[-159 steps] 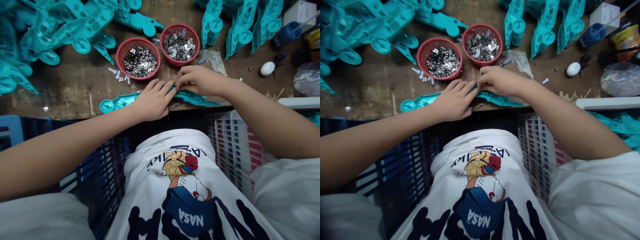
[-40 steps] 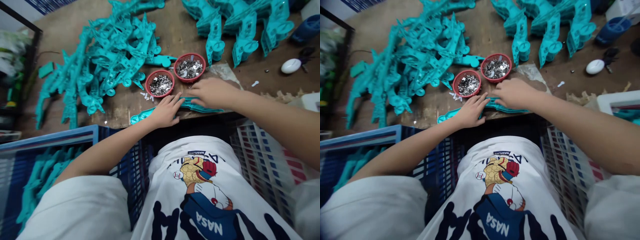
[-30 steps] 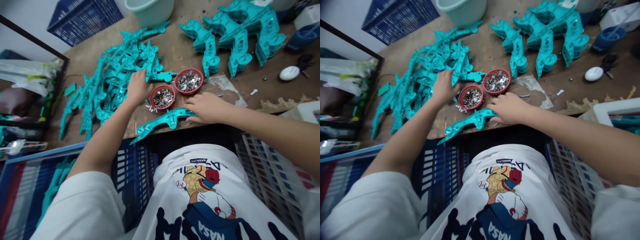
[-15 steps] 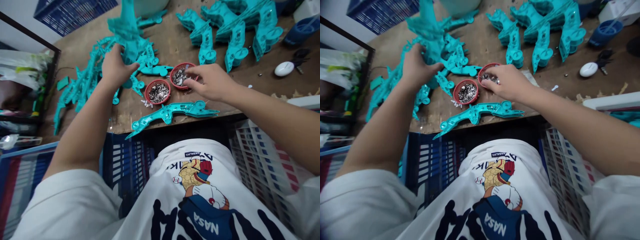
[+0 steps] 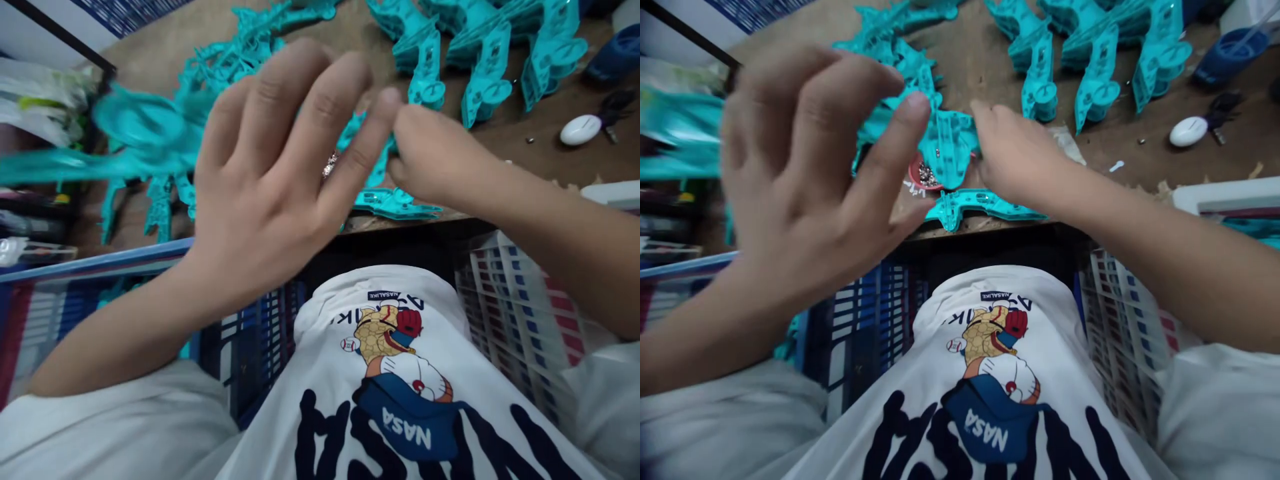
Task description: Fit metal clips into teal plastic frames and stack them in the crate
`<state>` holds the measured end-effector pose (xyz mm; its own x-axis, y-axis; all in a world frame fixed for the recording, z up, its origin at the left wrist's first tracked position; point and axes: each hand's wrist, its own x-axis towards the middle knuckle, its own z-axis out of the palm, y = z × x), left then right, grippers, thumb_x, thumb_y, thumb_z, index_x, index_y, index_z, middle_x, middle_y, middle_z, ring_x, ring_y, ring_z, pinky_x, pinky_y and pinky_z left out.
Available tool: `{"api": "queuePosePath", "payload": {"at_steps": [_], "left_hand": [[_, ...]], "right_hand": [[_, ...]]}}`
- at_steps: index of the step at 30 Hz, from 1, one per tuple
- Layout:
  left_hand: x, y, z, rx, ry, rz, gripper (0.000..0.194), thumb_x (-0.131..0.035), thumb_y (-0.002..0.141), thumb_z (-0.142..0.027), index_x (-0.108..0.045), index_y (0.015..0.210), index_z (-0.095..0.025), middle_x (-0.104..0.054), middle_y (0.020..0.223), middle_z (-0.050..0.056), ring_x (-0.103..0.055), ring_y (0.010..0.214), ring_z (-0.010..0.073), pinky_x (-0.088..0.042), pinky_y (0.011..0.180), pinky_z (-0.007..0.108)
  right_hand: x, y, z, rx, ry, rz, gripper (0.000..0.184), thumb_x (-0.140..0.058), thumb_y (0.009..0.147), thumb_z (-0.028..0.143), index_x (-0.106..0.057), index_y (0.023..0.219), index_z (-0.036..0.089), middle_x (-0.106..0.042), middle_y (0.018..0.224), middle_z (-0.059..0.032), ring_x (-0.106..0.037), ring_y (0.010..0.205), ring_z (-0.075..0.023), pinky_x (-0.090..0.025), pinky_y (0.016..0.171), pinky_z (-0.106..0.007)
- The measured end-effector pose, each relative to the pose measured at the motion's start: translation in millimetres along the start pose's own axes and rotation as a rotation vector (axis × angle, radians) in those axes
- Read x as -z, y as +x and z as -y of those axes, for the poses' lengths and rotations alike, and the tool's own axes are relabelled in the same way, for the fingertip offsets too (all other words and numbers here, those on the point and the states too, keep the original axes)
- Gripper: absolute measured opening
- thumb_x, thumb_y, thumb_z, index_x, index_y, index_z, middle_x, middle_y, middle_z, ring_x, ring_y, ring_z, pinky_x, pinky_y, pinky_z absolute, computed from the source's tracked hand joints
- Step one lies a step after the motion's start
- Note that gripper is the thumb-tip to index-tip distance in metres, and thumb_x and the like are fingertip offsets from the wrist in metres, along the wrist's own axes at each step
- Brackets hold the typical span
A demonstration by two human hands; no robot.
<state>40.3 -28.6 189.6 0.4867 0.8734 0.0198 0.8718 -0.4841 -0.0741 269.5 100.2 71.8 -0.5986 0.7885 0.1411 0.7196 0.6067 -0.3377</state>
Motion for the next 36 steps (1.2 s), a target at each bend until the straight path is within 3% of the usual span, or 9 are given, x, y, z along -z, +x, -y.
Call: {"api": "queuePosePath", "payload": {"at_steps": [2, 4, 7, 10, 15, 20, 26, 31, 36], "left_hand": [[-23.3, -1.7, 17.9, -0.029, 0.063, -0.038, 0.082, -0.06, 0.13, -0.057, -0.034, 0.206, -0.041, -0.051, 0.205, 0.011, -0.033, 0.2, 0.0597, -0.044, 0.152, 0.091], [-52.6, 0.0, 40.6, 0.073, 0.067, 0.017, 0.097, -0.081, 0.121, -0.047, -0.036, 0.205, -0.03, -0.054, 0.203, 0.022, -0.045, 0.194, 0.0611, -0.046, 0.153, 0.086], [-93.5, 3.0, 79.8, 0.302, 0.003, 0.152, 0.082, -0.086, 0.114, -0.053, -0.064, 0.188, -0.027, -0.083, 0.164, 0.024, -0.074, 0.165, 0.0641, -0.061, 0.135, 0.082], [-125.7, 4.6, 112.4, 0.338, -0.002, 0.232, 0.058, -0.082, 0.11, -0.063, -0.089, 0.155, -0.027, -0.091, 0.13, 0.022, -0.088, 0.133, 0.0611, -0.07, 0.114, 0.077], [-161.1, 9.8, 122.5, 0.29, 0.078, 0.306, 0.047, -0.086, 0.107, -0.054, -0.094, 0.142, -0.024, -0.093, 0.132, 0.023, -0.091, 0.124, 0.0549, -0.074, 0.105, 0.064], [-159.1, 16.9, 106.8, 0.275, 0.031, 0.442, 0.047, -0.081, 0.113, -0.046, -0.091, 0.154, -0.024, -0.095, 0.142, 0.022, -0.093, 0.131, 0.0511, -0.075, 0.108, 0.058], [-149.8, 23.6, 100.6, 0.278, -0.079, 0.604, 0.057, -0.077, 0.119, -0.048, -0.083, 0.167, -0.018, -0.09, 0.159, 0.024, -0.088, 0.149, 0.0497, -0.072, 0.121, 0.052], [-162.1, 30.3, 100.9, 0.304, -0.1, 0.584, 0.05, -0.076, 0.118, -0.033, -0.085, 0.163, -0.016, -0.089, 0.157, 0.027, -0.087, 0.151, 0.0486, -0.071, 0.12, 0.049], [-160.2, 30.3, 103.6, 0.298, -0.121, 0.582, 0.052, -0.08, 0.119, -0.039, -0.085, 0.164, -0.013, -0.088, 0.158, 0.029, -0.087, 0.152, 0.0516, -0.072, 0.119, 0.052]], "right_hand": [[-12.4, 0.0, 7.3, -0.055, -0.068, 0.058, 0.087, -0.061, 0.117, 0.033, -0.048, 0.198, 0.005, -0.075, 0.174, -0.0361, -0.082, 0.144, -0.0609, -0.072, 0.11, -0.069], [-21.4, -1.7, 14.3, 0.001, -0.083, 0.097, 0.094, -0.064, 0.119, 0.033, -0.038, 0.205, 0.006, -0.072, 0.178, -0.0341, -0.081, 0.147, -0.0578, -0.071, 0.115, -0.065], [-27.5, -3.8, 11.5, 0.105, -0.068, 0.134, 0.095, -0.07, 0.121, 0.036, -0.038, 0.207, 0.015, -0.073, 0.179, -0.0287, -0.08, 0.147, -0.0515, -0.067, 0.119, -0.059], [-33.4, -1.9, -4.2, 0.101, -0.09, 0.197, 0.071, -0.075, 0.121, 0.046, -0.068, 0.187, 0.018, -0.084, 0.158, -0.0252, -0.081, 0.14, -0.0496, -0.067, 0.115, -0.057], [-53.4, 0.3, -18.1, -0.011, -0.186, 0.338, 0.046, -0.076, 0.121, 0.056, -0.089, 0.144, 0.018, -0.092, 0.138, -0.0262, -0.087, 0.125, -0.0492, -0.067, 0.099, -0.055], [-72.2, -5.9, -6.3, -0.038, -0.255, 0.441, 0.061, -0.075, 0.122, 0.043, -0.073, 0.173, 0.011, -0.085, 0.167, -0.0289, -0.086, 0.144, -0.0517, -0.07, 0.11, -0.059], [-69.5, -6.2, -4.5, -0.07, -0.241, 0.504, 0.067, -0.084, 0.119, 0.04, -0.073, 0.178, 0.01, -0.081, 0.175, -0.0289, -0.083, 0.155, -0.0542, -0.068, 0.126, -0.066], [-52.3, 45.8, -58.4, -0.042, -0.068, 0.28, 0.055, -0.073, 0.124, 0.05, -0.09, 0.169, 0.022, -0.089, 0.167, -0.018, -0.084, 0.153, -0.0515, -0.069, 0.129, -0.067], [-81.1, 129.6, -126.9, -0.074, -0.165, 0.151, 0.049, -0.068, 0.116, 0.033, -0.101, 0.151, 0.025, -0.096, 0.144, -0.0169, -0.086, 0.141, -0.0531, -0.07, 0.125, -0.076]]}}
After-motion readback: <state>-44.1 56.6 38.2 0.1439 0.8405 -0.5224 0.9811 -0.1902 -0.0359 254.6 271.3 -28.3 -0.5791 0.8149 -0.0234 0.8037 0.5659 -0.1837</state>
